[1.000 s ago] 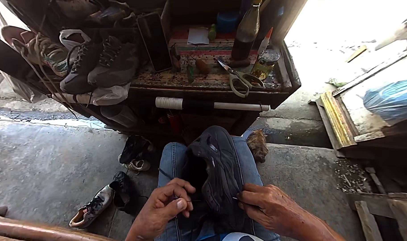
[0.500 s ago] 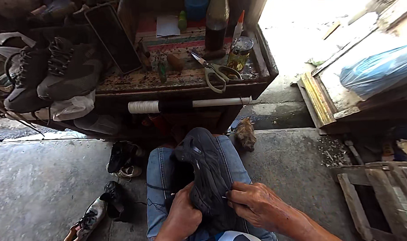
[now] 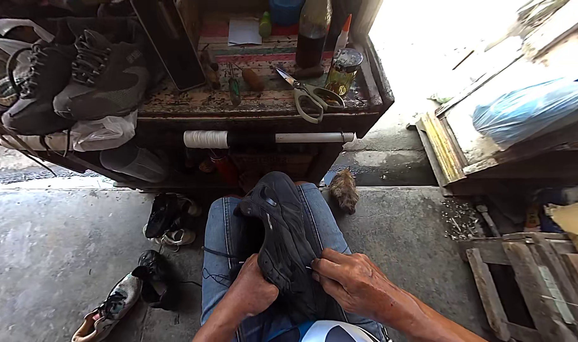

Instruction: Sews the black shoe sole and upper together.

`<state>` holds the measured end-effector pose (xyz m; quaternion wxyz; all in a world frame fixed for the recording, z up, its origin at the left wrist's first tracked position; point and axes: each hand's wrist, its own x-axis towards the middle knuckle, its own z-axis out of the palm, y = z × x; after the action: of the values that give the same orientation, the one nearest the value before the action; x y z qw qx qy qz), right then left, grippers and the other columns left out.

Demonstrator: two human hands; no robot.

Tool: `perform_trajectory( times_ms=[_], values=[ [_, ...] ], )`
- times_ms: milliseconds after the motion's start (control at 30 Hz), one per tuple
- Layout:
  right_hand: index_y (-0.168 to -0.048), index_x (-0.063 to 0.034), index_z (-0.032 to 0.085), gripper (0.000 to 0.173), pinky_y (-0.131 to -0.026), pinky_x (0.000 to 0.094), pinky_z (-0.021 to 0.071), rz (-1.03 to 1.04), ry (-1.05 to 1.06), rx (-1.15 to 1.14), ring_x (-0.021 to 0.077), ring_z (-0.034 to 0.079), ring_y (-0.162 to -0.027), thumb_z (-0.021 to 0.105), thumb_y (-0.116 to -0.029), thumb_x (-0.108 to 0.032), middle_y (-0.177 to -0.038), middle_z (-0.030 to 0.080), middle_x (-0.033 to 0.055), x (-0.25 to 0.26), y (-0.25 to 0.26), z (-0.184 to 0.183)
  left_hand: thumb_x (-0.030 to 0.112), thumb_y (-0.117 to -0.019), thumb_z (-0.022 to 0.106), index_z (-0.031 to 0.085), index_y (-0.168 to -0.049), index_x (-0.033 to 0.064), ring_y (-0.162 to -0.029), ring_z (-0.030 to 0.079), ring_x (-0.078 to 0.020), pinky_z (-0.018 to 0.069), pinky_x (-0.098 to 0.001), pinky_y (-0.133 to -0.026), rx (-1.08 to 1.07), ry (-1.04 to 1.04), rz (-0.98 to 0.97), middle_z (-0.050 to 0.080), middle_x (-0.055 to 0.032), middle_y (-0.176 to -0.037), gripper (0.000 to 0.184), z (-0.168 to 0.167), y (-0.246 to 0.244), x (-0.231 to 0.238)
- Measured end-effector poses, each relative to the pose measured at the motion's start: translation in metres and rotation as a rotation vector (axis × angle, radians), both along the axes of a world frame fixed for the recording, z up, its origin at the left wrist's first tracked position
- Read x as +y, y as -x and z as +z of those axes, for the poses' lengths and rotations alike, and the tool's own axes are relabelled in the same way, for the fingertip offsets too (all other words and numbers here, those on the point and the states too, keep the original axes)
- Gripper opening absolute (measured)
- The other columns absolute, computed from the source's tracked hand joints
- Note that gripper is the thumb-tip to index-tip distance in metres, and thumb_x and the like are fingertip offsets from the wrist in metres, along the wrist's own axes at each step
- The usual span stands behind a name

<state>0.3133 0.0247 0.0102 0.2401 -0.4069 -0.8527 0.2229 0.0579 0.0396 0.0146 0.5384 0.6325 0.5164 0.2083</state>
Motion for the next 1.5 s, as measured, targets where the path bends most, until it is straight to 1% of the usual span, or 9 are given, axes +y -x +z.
perform_trajectory(
  times_ms=[467, 567, 767, 967, 1067, 1167, 1267, 1400, 1500],
  values=[
    [-0.095, -0.0108, 0.064, 0.007, -0.054, 0.0415, 0.0527, 0.111, 0.079, -0.39, 0.0268, 0.065, -0.068, 0.059, -0.0903, -0.01, -0.081, 0.061, 0.0082, 0.009, 0.008, 0.042, 0.022, -0.0834, 0.065, 0.074, -0.095, 0.0145, -0.094, 0.07, -0.0054, 0.0578, -0.0321, -0.085, 0.174, -0.306, 0.001, 0.074, 0.0037, -0.091, 0.016, 0.004, -0.011, -0.021],
    [-0.095, -0.0071, 0.065, 0.009, -0.058, 0.0424, 0.0551, 0.111, 0.124, -0.39, 0.0284, 0.067, -0.071, 0.058, -0.0949, -0.013, -0.083, 0.064, 0.011, 0.015, 0.017, 0.044, 0.021, -0.0822, 0.066, 0.075, -0.094, 0.0127, -0.093, 0.071, -0.0102, 0.0577, -0.036, -0.084, 0.218, -0.353, -0.002, 0.075, 0.0005, -0.09, 0.017, 0.007, -0.013, -0.022],
    [-0.083, -0.0075, 0.066, 0.046, -0.05, 0.0453, 0.0513, -0.147, 0.032, -0.158, 0.0236, 0.064, -0.059, 0.053, -0.1047, -0.046, -0.067, 0.062, 0.0069, 0.019, -0.004, 0.014, 0.015, -0.0798, 0.07, 0.072, -0.099, 0.0103, -0.096, 0.07, -0.0033, 0.0587, -0.0316, -0.088, 0.041, -0.32, 0.089, 0.074, 0.0028, -0.093, 0.02, -0.013, -0.001, -0.02],
    [-0.082, -0.0044, 0.065, 0.04, -0.049, 0.0401, 0.0452, -0.535, -0.076, -0.08, 0.0191, 0.056, -0.055, 0.055, -0.1057, -0.036, -0.065, 0.058, 0.0065, 0.036, -0.057, 0.022, 0.005, -0.0798, 0.071, 0.068, -0.103, 0.0029, -0.096, 0.069, 0.0021, 0.0577, -0.0216, -0.091, -0.172, -0.352, 0.13, 0.074, 0.0034, -0.096, 0.024, -0.024, 0.007, -0.012],
    [-0.099, -0.0065, 0.07, 0.026, -0.048, 0.0232, 0.0441, -0.437, 0.109, 0.162, 0.005, 0.051, -0.053, 0.055, -0.1061, -0.026, -0.068, 0.058, -0.002, 0.03, -0.058, 0.016, 0.001, -0.0769, 0.078, 0.062, -0.11, 0.0028, -0.097, 0.069, 0.0019, 0.059, -0.0212, -0.092, -0.313, -0.301, 0.18, 0.074, 0.0072, -0.1, 0.037, -0.026, 0.012, -0.009],
    [-0.124, -0.011, 0.069, 0.03, -0.044, 0.021, 0.0456, -0.295, 0.569, 0.525, 0.0058, 0.05, -0.049, 0.048, -0.107, -0.024, -0.065, 0.055, -0.0027, 0.02, -0.047, 0.024, 0.007, -0.0786, 0.076, 0.067, -0.102, 0.0045, -0.092, 0.069, 0.004, 0.0588, -0.0184, -0.088, -0.14, -0.322, 0.191, 0.074, 0.0069, -0.095, 0.026, -0.014, 0.018, -0.012],
    [-0.119, -0.0115, 0.072, 0.03, -0.047, 0.0179, 0.0429, -0.007, 0.878, 0.659, 0.0008, 0.049, -0.051, 0.05, -0.1072, -0.028, -0.065, 0.056, -0.0062, 0.01, -0.032, 0.025, 0.015, -0.086, 0.066, 0.075, -0.089, 0.0098, -0.085, 0.068, 0.0015, 0.0575, -0.0215, -0.079, 0.16, -0.472, 0.135, 0.073, 0.0031, -0.087, 0.011, -0.003, 0.039, -0.016],
    [-0.091, -0.0089, 0.069, 0.034, -0.051, 0.0191, 0.0375, 0.382, 0.871, 0.263, -0.0006, 0.047, -0.058, 0.052, -0.1077, -0.033, -0.07, 0.056, -0.0063, 0.009, -0.019, 0.024, 0.024, -0.0988, 0.062, 0.076, -0.109, 0.0074, -0.073, 0.063, -0.0024, 0.0537, -0.0208, -0.067, 0.359, -0.537, 0.167, 0.073, -0.0039, -0.093, 0.024, 0.01, 0.08, -0.019],
    [-0.099, -0.0118, 0.069, 0.039, -0.066, 0.0369, 0.05, 0.275, 0.66, -0.132, 0.0125, 0.061, -0.073, 0.054, -0.1036, -0.047, -0.082, 0.063, 0.0009, 0.007, -0.023, 0.031, 0.026, -0.0997, 0.059, 0.078, -0.11, 0.0122, -0.084, 0.064, -0.0144, 0.0523, -0.0343, -0.076, 0.552, -0.637, 0.207, 0.071, -0.007, -0.095, 0.026, 0.017, 0.086, -0.023]
  ],
)
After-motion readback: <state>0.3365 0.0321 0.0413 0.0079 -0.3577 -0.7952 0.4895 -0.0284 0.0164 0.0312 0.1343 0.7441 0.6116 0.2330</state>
